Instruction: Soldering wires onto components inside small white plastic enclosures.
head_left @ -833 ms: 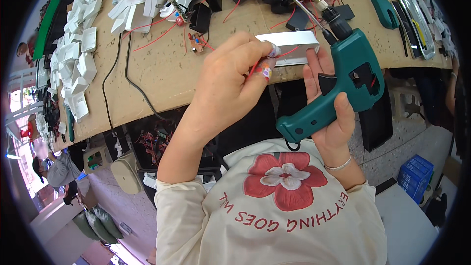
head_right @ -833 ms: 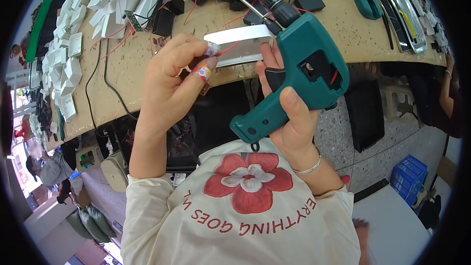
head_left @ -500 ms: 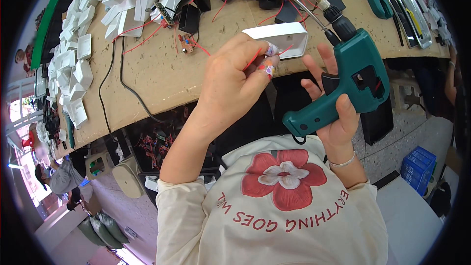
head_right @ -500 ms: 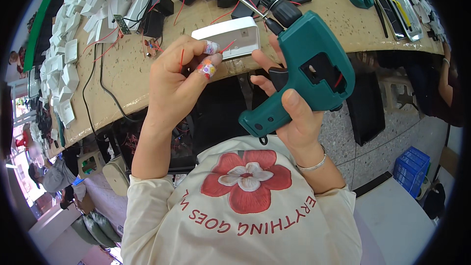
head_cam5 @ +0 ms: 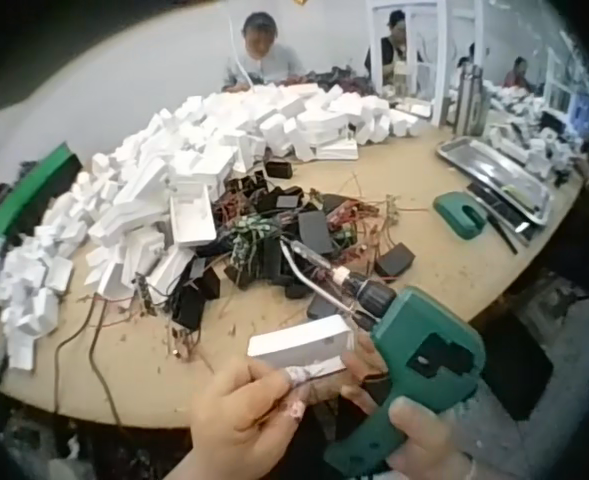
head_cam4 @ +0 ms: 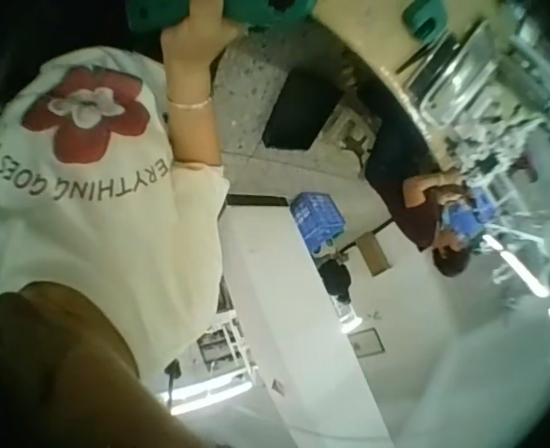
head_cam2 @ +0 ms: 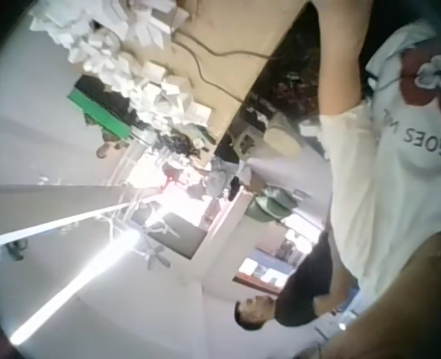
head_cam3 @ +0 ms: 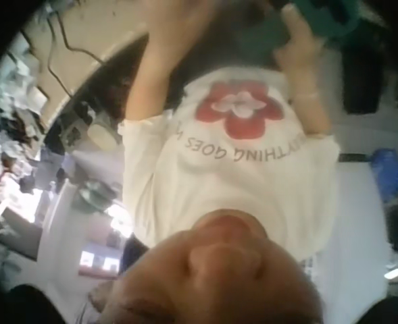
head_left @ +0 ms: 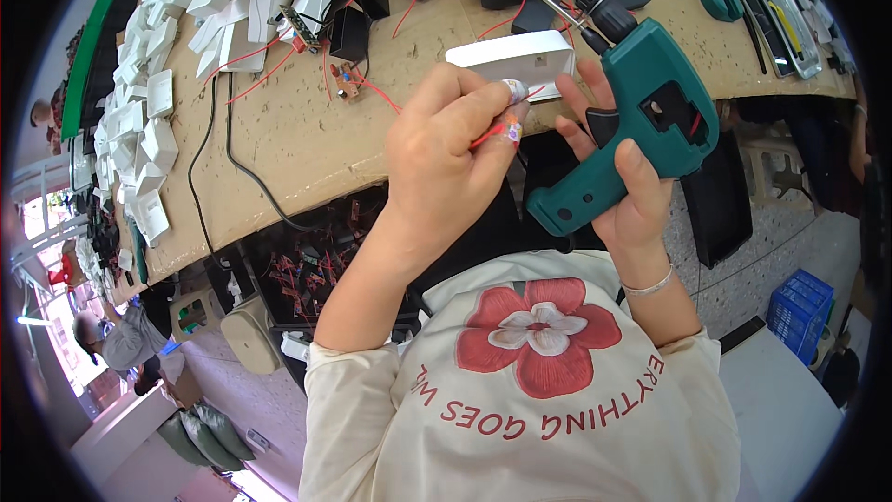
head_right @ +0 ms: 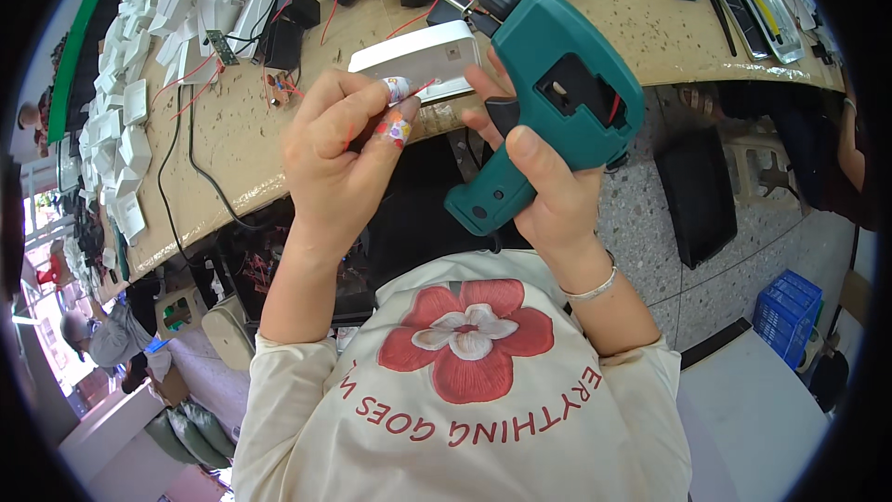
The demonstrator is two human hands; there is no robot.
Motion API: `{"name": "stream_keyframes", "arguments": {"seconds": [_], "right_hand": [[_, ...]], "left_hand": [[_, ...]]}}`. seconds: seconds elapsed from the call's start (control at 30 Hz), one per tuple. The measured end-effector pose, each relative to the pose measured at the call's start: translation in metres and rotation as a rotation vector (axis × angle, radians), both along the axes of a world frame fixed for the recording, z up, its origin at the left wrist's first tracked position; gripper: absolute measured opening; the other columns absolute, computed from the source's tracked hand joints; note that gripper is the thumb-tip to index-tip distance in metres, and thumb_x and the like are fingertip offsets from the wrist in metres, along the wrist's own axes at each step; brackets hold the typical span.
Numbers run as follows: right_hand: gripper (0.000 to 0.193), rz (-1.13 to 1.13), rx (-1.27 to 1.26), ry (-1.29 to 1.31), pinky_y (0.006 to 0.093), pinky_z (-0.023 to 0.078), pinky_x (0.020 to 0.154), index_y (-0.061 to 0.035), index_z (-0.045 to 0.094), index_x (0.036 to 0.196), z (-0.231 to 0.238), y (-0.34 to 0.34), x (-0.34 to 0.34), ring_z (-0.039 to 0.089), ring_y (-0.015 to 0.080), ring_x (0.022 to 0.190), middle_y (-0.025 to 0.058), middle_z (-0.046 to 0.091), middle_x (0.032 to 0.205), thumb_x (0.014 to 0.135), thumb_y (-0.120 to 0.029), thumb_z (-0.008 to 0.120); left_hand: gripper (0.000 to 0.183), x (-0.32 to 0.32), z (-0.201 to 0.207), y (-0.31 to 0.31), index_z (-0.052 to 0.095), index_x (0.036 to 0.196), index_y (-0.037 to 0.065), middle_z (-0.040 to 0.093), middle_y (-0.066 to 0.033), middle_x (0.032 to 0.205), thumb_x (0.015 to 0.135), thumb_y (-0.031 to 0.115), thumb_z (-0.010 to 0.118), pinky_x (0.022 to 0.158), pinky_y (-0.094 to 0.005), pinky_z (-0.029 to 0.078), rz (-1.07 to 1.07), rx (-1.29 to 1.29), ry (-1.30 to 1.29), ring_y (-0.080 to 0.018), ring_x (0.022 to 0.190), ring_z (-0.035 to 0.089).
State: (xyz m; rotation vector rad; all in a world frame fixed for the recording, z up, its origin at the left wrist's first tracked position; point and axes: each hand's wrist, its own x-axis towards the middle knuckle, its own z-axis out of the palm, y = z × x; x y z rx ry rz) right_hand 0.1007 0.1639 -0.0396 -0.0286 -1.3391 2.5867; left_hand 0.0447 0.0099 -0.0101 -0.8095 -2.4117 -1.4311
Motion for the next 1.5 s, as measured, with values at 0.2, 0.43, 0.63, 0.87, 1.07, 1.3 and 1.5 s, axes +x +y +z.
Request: {"name": "stream_keyframes", "arguments": {"seconds": [0.2, 0.43, 0.63, 0.87, 1.07, 1.3, 1.5], "right_hand": [[0.065, -0.015, 0.033, 0.0, 0.0349, 0.047, 0.085, -0.0039, 0.024, 0.133, 0.005, 0.009, -0.002, 0.042, 0.0339, 0.117, 0.0217, 0.033, 0.132, 0.082, -0.027, 0.057], [0.074, -0.108, 0.275, -0.059, 0.0234, 0.048, 0.059, 0.0025, 0.025, 0.13, 0.006, 0.033, 0.044, 0.06, 0.0185, 0.076, 0.0249, 0.041, 0.125, 0.078, -0.035, 0.061], [0.076, -0.143, 0.407, -0.236, 0.0213, 0.047, 0.053, 0.0033, 0.029, 0.127, 0.013, 0.043, 0.099, 0.059, 0.0151, 0.067, 0.023, 0.046, 0.12, 0.073, -0.034, 0.067], [0.072, -0.098, 0.4, -0.35, 0.021, 0.048, 0.055, 0.0054, 0.035, 0.123, 0.012, 0.034, 0.114, 0.059, 0.0136, 0.064, 0.0235, 0.049, 0.117, 0.071, -0.028, 0.071], [0.071, -0.112, 0.408, -0.377, 0.0213, 0.047, 0.054, 0.0056, 0.037, 0.122, 0.01, 0.027, 0.109, 0.058, 0.0129, 0.063, 0.0228, 0.051, 0.114, 0.07, -0.028, 0.071], [0.067, -0.12, 0.428, -0.324, 0.022, 0.048, 0.054, 0.0053, 0.039, 0.12, 0.007, 0.023, 0.107, 0.058, 0.0134, 0.063, 0.0212, 0.053, 0.11, 0.071, -0.028, 0.07], [0.068, -0.108, 0.319, -0.246, 0.0214, 0.048, 0.057, 0.0035, 0.035, 0.123, 0.005, 0.026, 0.105, 0.059, 0.0149, 0.072, 0.0215, 0.049, 0.115, 0.075, -0.031, 0.067]], "left_hand": [[0.022, 0.0, -0.012, 0.013, 0.06, 0.082, 0.001, 0.05, -0.0069, 0.08, 0.06, -0.003, 0.065, 0.047, -0.0281, 0.041, 0.107, -0.137, 0.295, -0.0174, 0.055, 0.051], [0.022, -0.007, -0.027, 0.019, 0.06, 0.077, 0.001, 0.053, -0.0078, 0.093, 0.056, -0.002, 0.064, 0.047, -0.0281, 0.041, 0.228, -0.163, 0.352, -0.0176, 0.056, 0.052], [0.019, -0.014, -0.027, 0.022, 0.061, 0.074, 0.002, 0.055, -0.0077, 0.105, 0.055, -0.001, 0.062, 0.048, -0.0298, 0.041, 0.233, -0.233, 0.465, -0.0197, 0.062, 0.056], [0.011, -0.013, -0.016, 0.025, 0.064, 0.074, 0.007, 0.059, 0.0008, 0.1, 0.063, 0.007, 0.065, 0.078, -0.031, 0.034, 0.283, -0.485, 0.388, -0.0142, 0.075, 0.057], [0.008, -0.016, -0.02, 0.027, 0.063, 0.072, 0.01, 0.06, 0.0051, 0.096, 0.064, 0.009, 0.064, 0.08, -0.0351, 0.03, 0.316, -0.483, 0.476, -0.0135, 0.076, 0.056], [0.005, -0.012, -0.006, 0.03, 0.064, 0.068, 0.009, 0.061, 0.0073, 0.094, 0.063, 0.009, 0.065, 0.081, -0.0361, 0.027, 0.324, -0.576, 0.5, -0.0129, 0.085, 0.054], [0.008, -0.032, -0.002, 0.015, 0.064, 0.071, 0.005, 0.061, 0.0018, 0.097, 0.063, 0.005, 0.064, 0.081, -0.031, 0.032, 0.06, -0.45, 0.485, -0.0164, 0.089, 0.054]]}}
